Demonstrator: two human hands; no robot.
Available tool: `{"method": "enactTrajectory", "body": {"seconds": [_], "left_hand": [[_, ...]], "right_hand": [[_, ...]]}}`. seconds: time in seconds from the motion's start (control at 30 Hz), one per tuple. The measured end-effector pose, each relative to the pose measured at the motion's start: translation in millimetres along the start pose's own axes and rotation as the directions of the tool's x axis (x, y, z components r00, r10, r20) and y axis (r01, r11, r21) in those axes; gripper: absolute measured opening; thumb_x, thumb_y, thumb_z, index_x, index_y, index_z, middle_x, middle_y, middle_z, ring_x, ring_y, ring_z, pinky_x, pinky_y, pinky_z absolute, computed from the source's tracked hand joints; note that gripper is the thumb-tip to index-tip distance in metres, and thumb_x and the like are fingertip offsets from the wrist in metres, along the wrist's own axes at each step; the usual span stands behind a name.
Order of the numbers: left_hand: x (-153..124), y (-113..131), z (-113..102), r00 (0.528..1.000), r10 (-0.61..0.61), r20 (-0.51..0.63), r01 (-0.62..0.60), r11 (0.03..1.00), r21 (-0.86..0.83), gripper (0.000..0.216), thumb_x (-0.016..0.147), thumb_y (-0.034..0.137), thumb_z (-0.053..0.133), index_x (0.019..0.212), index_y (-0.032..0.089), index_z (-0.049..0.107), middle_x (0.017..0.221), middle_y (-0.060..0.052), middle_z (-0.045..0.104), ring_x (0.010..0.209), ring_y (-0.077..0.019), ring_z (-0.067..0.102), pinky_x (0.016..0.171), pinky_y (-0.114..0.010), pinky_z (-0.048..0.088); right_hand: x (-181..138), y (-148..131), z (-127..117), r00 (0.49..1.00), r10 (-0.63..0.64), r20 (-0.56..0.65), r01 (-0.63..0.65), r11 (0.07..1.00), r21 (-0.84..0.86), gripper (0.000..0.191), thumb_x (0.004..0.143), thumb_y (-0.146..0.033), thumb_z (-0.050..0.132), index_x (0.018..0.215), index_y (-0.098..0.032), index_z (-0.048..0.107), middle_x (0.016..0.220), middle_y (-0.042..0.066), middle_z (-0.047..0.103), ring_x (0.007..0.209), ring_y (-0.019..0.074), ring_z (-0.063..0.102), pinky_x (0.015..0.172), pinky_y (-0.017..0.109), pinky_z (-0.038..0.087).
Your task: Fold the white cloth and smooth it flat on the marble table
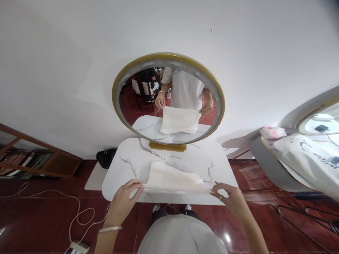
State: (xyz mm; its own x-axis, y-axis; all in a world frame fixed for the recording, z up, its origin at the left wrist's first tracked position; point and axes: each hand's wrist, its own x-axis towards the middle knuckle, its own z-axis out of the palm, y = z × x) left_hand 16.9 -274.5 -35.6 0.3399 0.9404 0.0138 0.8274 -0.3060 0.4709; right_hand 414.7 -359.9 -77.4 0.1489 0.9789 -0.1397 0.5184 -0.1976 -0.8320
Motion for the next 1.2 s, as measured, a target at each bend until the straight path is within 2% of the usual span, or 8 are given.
{"method": "enactTrajectory", "body": {"seconds": [0.17,0.27,0.4,0.57,0.8,0.97,1.07,1.2], "left_hand": [[-4.9,26.3,5.0,0.999,0.047,-0.028,-0.047,0.999,0.000,0.030,0.090,0.045,0.051,0.080,0.025,0.071,0.092,-0.001,0.072,0.082,-0.0191,0.068,0.073,-0.030,0.055],[-4.3,40.2,3.8,0.991,0.093,-0.094,-0.100,0.993,-0.065,0.030,0.091,0.043,0.050,0.082,0.024,0.071,0.092,-0.002,0.072,0.082,-0.0183,0.067,0.073,-0.029,0.055],[-1.7,60.9,-8.0,0.963,0.149,-0.223,-0.187,0.969,-0.162,0.027,0.090,0.042,0.054,0.083,0.023,0.071,0.092,-0.003,0.073,0.083,-0.0173,0.068,0.077,-0.030,0.057],[3.6,90.6,-26.2,0.934,0.186,-0.306,-0.242,0.958,-0.156,0.024,0.088,0.042,0.057,0.083,0.023,0.071,0.091,-0.002,0.073,0.083,-0.0168,0.068,0.081,-0.032,0.057],[-7.2,121.5,-29.1,0.942,0.172,-0.288,-0.227,0.958,-0.172,0.018,0.088,0.038,0.057,0.082,0.024,0.067,0.086,0.001,0.073,0.080,-0.0160,0.068,0.076,-0.029,0.057],[-20.0,135.7,-33.8,0.929,0.164,-0.332,-0.245,0.944,-0.219,0.011,0.085,0.034,0.061,0.082,0.024,0.067,0.082,0.000,0.071,0.075,-0.0162,0.065,0.070,-0.030,0.055],[-5.5,141.0,-34.7,0.924,0.136,-0.358,-0.212,0.960,-0.181,0.010,0.084,0.032,0.063,0.082,0.024,0.067,0.077,0.002,0.068,0.061,-0.0114,0.057,0.060,-0.025,0.050],[50.9,140.7,-12.5,0.972,0.039,-0.231,-0.094,0.968,-0.232,0.011,0.082,0.030,0.062,0.083,0.021,0.068,0.065,0.005,0.066,0.050,-0.0078,0.056,0.054,-0.021,0.047]], "right_hand": [[-5.1,0.1,-26.8,0.993,-0.062,-0.103,0.056,0.997,-0.052,0.033,0.074,-0.057,0.066,0.067,-0.024,0.065,0.076,0.004,0.070,0.115,0.0325,0.060,0.087,0.034,0.052],[-6.1,-3.4,-44.9,0.977,-0.141,-0.161,0.127,0.988,-0.092,0.033,0.074,-0.055,0.066,0.068,-0.023,0.065,0.076,0.003,0.070,0.109,0.0312,0.063,0.086,0.033,0.052],[-7.9,-10.6,-78.6,0.951,-0.238,-0.196,0.209,0.965,-0.160,0.026,0.077,-0.049,0.066,0.075,-0.023,0.068,0.081,0.002,0.071,0.094,0.0250,0.068,0.085,0.034,0.053],[-20.7,-23.9,-112.3,0.893,-0.362,-0.266,0.314,0.927,-0.205,0.018,0.079,-0.041,0.064,0.077,-0.024,0.070,0.083,0.002,0.071,0.086,0.0203,0.068,0.080,0.031,0.054],[-62.9,-27.1,-126.9,0.856,-0.329,-0.400,0.229,0.933,-0.276,0.023,0.080,-0.048,0.063,0.080,-0.026,0.069,0.085,0.002,0.070,0.081,0.0202,0.066,0.078,0.033,0.053],[-83.7,-40.6,-139.9,0.814,-0.326,-0.480,0.277,0.945,-0.172,0.013,0.077,-0.039,0.068,0.081,-0.028,0.070,0.081,0.000,0.069,0.075,0.0194,0.065,0.075,0.033,0.051],[-63.4,-47.3,-149.6,0.807,-0.305,-0.505,0.271,0.952,-0.142,0.011,0.077,-0.037,0.069,0.079,-0.026,0.071,0.078,0.001,0.070,0.075,0.0181,0.064,0.072,0.031,0.051],[10.3,-31.8,-153.8,0.856,-0.246,-0.454,0.164,0.963,-0.213,0.024,0.073,-0.045,0.069,0.077,-0.021,0.071,0.077,0.002,0.070,0.072,0.0170,0.065,0.067,0.029,0.050]]}}
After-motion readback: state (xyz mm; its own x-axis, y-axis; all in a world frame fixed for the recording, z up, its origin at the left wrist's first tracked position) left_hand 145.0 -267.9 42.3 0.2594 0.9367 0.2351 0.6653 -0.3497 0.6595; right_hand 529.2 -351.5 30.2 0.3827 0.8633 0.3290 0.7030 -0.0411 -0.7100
